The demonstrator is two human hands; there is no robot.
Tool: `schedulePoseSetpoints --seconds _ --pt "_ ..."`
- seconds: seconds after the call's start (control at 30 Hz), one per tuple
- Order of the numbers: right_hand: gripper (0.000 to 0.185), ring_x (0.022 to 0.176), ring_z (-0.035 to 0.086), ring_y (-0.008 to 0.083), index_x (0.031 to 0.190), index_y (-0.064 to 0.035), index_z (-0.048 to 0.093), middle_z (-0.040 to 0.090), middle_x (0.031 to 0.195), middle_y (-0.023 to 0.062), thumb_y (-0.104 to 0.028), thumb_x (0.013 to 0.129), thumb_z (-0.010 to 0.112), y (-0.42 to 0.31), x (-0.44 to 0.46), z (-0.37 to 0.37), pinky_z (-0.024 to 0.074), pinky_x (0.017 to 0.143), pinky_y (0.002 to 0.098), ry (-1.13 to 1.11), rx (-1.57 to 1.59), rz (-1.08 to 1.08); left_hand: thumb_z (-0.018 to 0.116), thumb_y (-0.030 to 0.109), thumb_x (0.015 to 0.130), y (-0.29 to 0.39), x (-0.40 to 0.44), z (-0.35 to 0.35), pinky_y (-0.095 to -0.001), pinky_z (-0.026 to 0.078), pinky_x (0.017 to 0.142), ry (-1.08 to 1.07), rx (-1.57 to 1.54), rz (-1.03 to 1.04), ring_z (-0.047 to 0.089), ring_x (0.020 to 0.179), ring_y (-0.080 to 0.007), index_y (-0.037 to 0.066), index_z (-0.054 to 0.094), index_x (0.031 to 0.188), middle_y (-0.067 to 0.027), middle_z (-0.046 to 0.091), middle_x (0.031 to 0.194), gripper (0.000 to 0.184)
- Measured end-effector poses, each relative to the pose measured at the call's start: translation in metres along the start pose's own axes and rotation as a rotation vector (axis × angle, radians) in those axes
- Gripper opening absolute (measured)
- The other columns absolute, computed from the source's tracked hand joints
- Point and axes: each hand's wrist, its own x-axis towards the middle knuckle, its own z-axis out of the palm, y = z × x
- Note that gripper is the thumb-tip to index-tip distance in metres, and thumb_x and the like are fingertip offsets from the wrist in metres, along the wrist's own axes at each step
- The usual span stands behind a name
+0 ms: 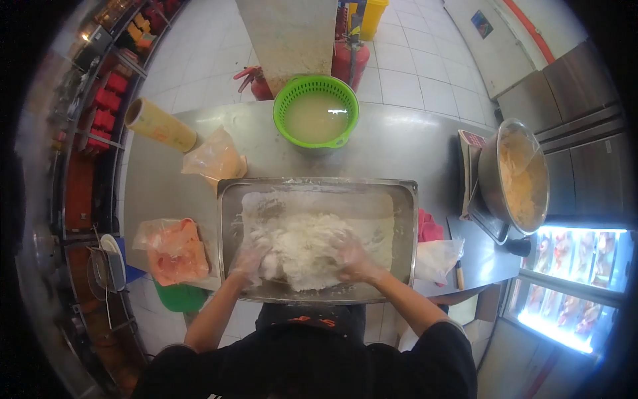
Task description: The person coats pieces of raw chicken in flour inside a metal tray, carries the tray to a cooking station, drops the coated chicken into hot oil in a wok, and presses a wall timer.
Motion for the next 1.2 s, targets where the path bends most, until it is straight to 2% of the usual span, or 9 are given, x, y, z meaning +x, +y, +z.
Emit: schedulePoseSetpoints --seconds 0.07,0.13,0.27,0.47,0.67,0.73,0.87,0.97,1.2 --pt "0.055 0.117 0.058 0.0351 0.128 -0.0072 0.063 0.055 0.137 0.0186 -0.035 0.082 0.073 -0.005 -0.025 -0.007 0.0420 0.105 0.0392 0.034 0.094 0.020 0.058 0.016 0.096 -0.052 -0.001 -0.010 -0.0294 0.055 0.082 0.184 -0.112 -0.015 0.064 0.103 -0.0181 0.004 0.055 0.129 -0.0077 0.064 0.121 0.035" --pt "0.059 0.117 0.057 0.0371 0.134 -0.0060 0.058 0.059 0.129 0.0192 -0.024 0.079 0.072 -0.008 -0.063 0.025 0.0436 0.103 0.0420 0.362 1.120 0.930 0.058 0.022 0.097 -0.065 -0.006 -0.018 -0.0316 0.054 0.085 0.166 -0.279 -0.206 0.064 0.106 -0.0193 0.004 0.053 0.132 -0.0084 0.063 0.124 0.040" --pt "0.061 0.115 0.059 0.0357 0.142 -0.0061 0.048 0.061 0.122 0.0199 -0.010 0.083 0.064 0.006 -0.080 0.062 0.0450 0.101 0.0407 0.152 0.698 1.320 0.056 0.039 0.098 -0.006 -0.006 0.004 -0.0391 0.051 0.095 -0.036 -0.660 -0.439 0.061 0.116 -0.0244 0.005 0.047 0.140 -0.0111 0.058 0.134 0.055" --pt "0.049 0.120 0.056 0.0225 0.149 -0.0069 0.034 0.056 0.136 0.0150 -0.026 0.104 0.040 -0.047 -0.003 0.047 0.0449 0.102 0.0343 -0.177 0.212 1.007 0.055 0.047 0.096 0.048 -0.027 0.019 -0.0436 0.046 0.102 -0.191 -0.598 -0.451 0.059 0.120 -0.0301 0.006 0.047 0.142 -0.0125 0.054 0.140 0.061" --pt "0.051 0.113 0.057 0.0206 0.142 -0.0070 0.045 0.055 0.138 0.0084 -0.039 0.103 0.046 0.032 -0.018 0.177 0.0441 0.098 0.0332 0.292 1.685 0.991 0.058 0.043 0.095 0.021 -0.001 0.032 -0.0431 0.046 0.104 -0.239 -0.677 -0.525 0.059 0.120 -0.0281 0.006 0.047 0.142 -0.0122 0.055 0.139 0.061" --pt "0.051 0.110 0.058 0.0199 0.138 -0.0076 0.052 0.058 0.135 0.0096 -0.043 0.102 0.047 0.045 -0.027 0.185 0.0448 0.095 0.0336 0.240 1.355 0.933 0.059 0.040 0.095 0.047 -0.007 0.032 -0.0415 0.047 0.103 -0.212 -0.616 -0.447 0.060 0.119 -0.0264 0.006 0.048 0.140 -0.0120 0.057 0.136 0.058" --pt "0.053 0.108 0.059 0.0187 0.136 -0.0095 0.057 0.061 0.130 0.0106 -0.046 0.099 0.053 0.013 -0.006 0.068 0.0451 0.092 0.0333 0.087 0.726 0.563 0.064 0.022 0.093 -0.014 0.049 0.000 -0.0351 0.052 0.095 -0.222 -0.192 -0.060 0.064 0.106 -0.0192 0.004 0.051 0.138 -0.0079 0.063 0.123 0.050" --pt "0.044 0.130 0.050 0.0238 0.137 -0.0093 0.056 0.054 0.141 0.0197 -0.034 0.101 0.045 -0.017 0.027 -0.017 0.0353 0.112 0.0359 -0.164 1.249 0.804 0.067 0.021 0.090 0.043 0.036 0.020 -0.0306 0.052 0.087 -0.130 -0.303 0.233 0.063 0.095 -0.0138 0.005 0.056 0.131 -0.0051 0.065 0.115 0.046" --pt "0.045 0.102 0.059 0.0179 0.124 -0.0039 0.066 0.066 0.115 0.0112 -0.033 0.091 0.067 0.030 -0.009 -0.007 0.0468 0.089 0.0335 0.621 0.895 0.895 0.065 0.021 0.091 0.036 0.043 0.003 -0.0309 0.050 0.088 0.289 -0.143 0.192 0.063 0.098 -0.0158 0.004 0.060 0.121 -0.0069 0.066 0.113 0.035"
